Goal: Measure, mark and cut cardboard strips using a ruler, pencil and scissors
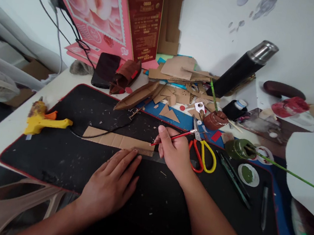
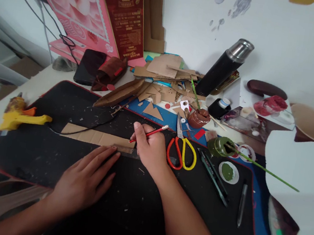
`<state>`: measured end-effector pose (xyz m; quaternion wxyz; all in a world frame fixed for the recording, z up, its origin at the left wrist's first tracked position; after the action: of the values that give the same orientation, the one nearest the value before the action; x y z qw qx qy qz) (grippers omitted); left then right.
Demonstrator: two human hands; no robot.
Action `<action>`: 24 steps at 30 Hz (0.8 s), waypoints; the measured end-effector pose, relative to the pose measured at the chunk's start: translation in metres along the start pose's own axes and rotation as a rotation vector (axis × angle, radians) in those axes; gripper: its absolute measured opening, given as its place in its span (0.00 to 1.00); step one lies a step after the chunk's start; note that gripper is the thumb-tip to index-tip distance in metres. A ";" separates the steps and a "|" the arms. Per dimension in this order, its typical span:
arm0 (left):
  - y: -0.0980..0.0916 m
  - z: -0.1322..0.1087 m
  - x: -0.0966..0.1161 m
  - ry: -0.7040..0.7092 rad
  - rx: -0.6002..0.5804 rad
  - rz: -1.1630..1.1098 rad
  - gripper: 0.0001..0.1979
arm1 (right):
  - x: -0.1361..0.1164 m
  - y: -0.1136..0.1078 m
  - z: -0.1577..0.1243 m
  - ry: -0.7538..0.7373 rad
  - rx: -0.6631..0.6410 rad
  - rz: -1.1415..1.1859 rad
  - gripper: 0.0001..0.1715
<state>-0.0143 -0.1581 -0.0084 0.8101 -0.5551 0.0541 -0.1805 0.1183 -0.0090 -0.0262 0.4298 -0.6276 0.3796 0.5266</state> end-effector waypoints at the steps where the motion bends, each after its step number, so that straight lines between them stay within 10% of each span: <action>1: 0.000 0.000 0.000 0.000 -0.005 0.002 0.21 | 0.001 0.000 0.000 0.010 0.000 0.014 0.34; 24: -0.003 0.005 0.001 0.013 -0.008 0.007 0.19 | -0.002 0.002 0.002 0.053 -0.030 0.061 0.32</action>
<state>-0.0127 -0.1556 -0.0036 0.8083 -0.5569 0.0620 -0.1809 0.1152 -0.0075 -0.0248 0.3939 -0.6357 0.4020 0.5283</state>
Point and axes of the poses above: each hand's wrist, its own z-axis towards the middle knuckle, its own y-axis out of the palm, x = y × z, the point moved 7 cm from there along z, towards the middle knuckle
